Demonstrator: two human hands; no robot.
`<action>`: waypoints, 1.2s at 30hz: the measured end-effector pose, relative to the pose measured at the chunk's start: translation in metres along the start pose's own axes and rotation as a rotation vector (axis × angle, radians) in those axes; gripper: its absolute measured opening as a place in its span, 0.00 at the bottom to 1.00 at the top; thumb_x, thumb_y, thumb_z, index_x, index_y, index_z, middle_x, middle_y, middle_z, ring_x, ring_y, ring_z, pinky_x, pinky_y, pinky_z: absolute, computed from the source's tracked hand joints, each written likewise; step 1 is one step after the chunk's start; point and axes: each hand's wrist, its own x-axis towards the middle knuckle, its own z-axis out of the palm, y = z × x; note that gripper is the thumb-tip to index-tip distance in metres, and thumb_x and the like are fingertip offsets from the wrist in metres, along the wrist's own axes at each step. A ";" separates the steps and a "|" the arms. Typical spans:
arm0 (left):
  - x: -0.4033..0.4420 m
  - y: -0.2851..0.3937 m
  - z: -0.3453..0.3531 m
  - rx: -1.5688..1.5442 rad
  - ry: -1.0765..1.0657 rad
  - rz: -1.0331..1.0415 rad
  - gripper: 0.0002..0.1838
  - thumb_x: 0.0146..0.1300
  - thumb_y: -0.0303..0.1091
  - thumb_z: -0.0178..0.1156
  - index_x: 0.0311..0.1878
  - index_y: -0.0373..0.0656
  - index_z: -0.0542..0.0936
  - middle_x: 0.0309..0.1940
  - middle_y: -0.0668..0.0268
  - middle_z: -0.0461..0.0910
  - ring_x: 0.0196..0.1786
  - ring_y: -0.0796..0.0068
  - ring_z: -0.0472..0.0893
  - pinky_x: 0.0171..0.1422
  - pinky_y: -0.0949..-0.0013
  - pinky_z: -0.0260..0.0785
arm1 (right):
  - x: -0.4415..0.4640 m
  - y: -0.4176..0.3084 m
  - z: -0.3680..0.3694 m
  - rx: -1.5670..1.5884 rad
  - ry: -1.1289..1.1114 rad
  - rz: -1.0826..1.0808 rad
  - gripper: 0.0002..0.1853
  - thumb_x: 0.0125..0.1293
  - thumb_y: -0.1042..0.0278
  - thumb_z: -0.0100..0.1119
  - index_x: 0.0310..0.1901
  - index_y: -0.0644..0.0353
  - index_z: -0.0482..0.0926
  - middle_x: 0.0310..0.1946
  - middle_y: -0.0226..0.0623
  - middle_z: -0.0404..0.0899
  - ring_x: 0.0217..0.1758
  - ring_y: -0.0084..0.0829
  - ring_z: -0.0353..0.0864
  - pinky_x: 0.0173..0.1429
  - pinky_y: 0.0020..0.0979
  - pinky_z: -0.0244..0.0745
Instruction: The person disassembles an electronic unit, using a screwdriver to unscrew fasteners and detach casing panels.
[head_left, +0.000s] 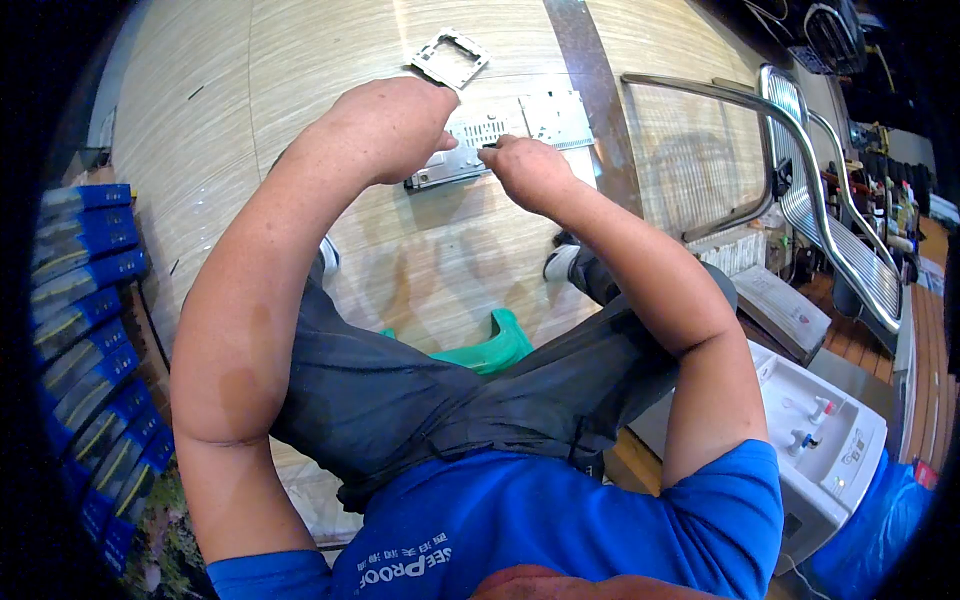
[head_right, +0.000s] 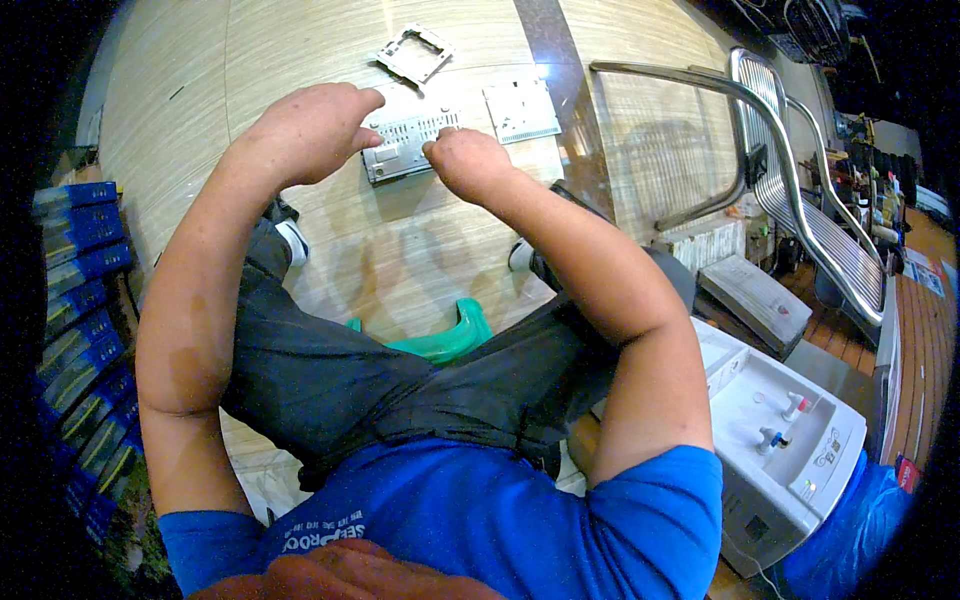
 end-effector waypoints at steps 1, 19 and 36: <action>0.000 0.001 0.000 0.006 -0.001 -0.005 0.19 0.68 0.43 0.64 0.56 0.41 0.79 0.48 0.51 0.84 0.55 0.49 0.82 0.59 0.49 0.74 | 0.001 0.000 0.000 0.000 0.000 0.001 0.08 0.65 0.70 0.54 0.40 0.58 0.83 0.38 0.47 0.85 0.43 0.49 0.87 0.46 0.47 0.83; 0.003 -0.002 0.006 0.046 0.042 0.037 0.16 0.71 0.44 0.61 0.51 0.41 0.82 0.46 0.54 0.86 0.52 0.55 0.85 0.56 0.53 0.78 | 0.002 -0.005 -0.011 0.008 -0.133 0.102 0.09 0.64 0.71 0.54 0.40 0.56 0.85 0.39 0.46 0.85 0.44 0.48 0.87 0.46 0.46 0.83; 0.004 -0.002 0.005 0.041 0.026 0.050 0.17 0.70 0.44 0.62 0.51 0.40 0.81 0.46 0.52 0.86 0.52 0.54 0.85 0.56 0.52 0.78 | 0.005 0.005 -0.002 0.080 -0.114 0.095 0.08 0.69 0.71 0.52 0.44 0.59 0.81 0.35 0.50 0.85 0.43 0.51 0.86 0.49 0.50 0.80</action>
